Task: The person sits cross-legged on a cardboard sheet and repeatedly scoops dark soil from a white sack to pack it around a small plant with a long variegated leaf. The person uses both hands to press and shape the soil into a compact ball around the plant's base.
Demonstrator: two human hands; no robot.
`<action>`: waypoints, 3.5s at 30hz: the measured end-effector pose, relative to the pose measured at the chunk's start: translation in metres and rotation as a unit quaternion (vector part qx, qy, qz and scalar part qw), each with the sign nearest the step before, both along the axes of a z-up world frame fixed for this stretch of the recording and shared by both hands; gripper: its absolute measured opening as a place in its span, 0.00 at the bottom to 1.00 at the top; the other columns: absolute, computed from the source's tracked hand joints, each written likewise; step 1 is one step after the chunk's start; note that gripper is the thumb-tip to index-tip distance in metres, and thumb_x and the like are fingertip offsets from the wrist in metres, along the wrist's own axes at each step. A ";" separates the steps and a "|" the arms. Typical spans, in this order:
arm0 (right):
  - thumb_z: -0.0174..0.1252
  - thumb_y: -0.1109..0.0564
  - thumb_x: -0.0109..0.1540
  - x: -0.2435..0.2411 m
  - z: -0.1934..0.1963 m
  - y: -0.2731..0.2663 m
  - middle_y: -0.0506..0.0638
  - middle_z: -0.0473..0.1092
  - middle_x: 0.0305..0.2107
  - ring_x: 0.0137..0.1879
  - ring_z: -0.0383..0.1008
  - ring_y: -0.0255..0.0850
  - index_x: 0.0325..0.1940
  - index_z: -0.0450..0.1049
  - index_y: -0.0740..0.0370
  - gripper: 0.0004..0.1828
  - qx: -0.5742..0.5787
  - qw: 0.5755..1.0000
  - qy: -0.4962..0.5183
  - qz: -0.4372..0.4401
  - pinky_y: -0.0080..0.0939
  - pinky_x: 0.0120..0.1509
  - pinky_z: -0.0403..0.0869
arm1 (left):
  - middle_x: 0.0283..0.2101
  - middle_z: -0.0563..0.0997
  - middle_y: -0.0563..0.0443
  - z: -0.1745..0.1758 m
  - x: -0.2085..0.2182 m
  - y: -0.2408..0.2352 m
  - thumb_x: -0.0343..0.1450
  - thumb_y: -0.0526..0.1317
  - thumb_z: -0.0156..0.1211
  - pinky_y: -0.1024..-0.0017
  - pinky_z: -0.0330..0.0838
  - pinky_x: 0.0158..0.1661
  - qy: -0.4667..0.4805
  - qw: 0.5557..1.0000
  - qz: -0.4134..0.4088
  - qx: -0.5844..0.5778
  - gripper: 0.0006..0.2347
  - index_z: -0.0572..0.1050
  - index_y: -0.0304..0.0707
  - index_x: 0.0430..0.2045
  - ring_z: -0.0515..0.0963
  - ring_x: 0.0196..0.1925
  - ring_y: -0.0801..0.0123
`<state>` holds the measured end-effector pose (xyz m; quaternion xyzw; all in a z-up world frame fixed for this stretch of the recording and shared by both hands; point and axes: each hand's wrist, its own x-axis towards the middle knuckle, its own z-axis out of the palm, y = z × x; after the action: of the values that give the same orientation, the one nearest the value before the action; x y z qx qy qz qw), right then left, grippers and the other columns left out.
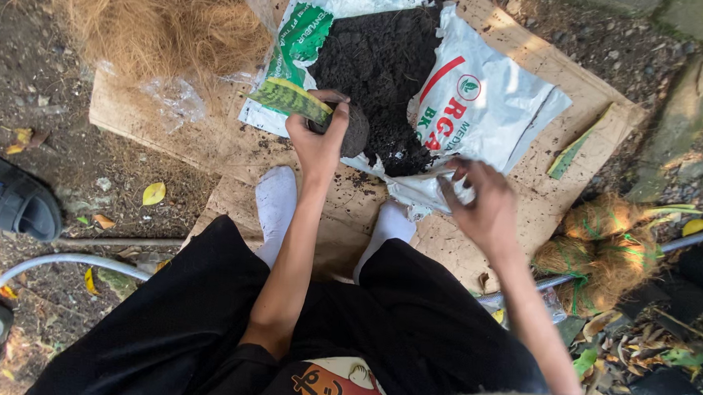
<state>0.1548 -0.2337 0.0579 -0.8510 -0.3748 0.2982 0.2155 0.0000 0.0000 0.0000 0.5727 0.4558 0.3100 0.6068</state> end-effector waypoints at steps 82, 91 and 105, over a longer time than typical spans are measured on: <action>0.43 0.26 0.68 -0.075 -0.173 0.156 0.54 0.74 0.44 0.49 0.76 0.43 0.57 0.73 0.64 0.39 0.415 0.442 0.622 -0.496 0.45 0.57 0.77 | 0.36 0.81 0.42 0.005 0.063 0.017 0.64 0.41 0.73 0.62 0.73 0.42 0.090 0.906 -0.193 0.365 0.14 0.76 0.31 0.34 0.82 0.39 0.52; 0.41 0.28 0.72 -0.086 -0.165 0.169 0.50 0.72 0.44 0.49 0.73 0.38 0.58 0.72 0.64 0.37 0.428 0.516 0.581 -0.462 0.40 0.56 0.75 | 0.32 0.84 0.46 -0.016 0.053 0.016 0.68 0.39 0.69 0.67 0.77 0.36 0.111 0.975 -0.147 0.123 0.09 0.79 0.32 0.35 0.85 0.32 0.61; 0.49 0.38 0.73 -0.082 -0.200 0.165 0.54 0.71 0.43 0.49 0.71 0.43 0.60 0.66 0.58 0.23 0.351 0.596 0.518 -0.503 0.41 0.52 0.74 | 0.33 0.83 0.48 -0.071 0.036 0.016 0.69 0.34 0.69 0.71 0.75 0.39 0.035 0.994 -0.087 -0.062 0.06 0.80 0.30 0.35 0.81 0.35 0.70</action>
<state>0.0730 -0.0686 -0.1421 -0.4651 0.2116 0.3788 0.7716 0.0359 0.0164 -0.0705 0.5822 0.4434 0.2069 0.6493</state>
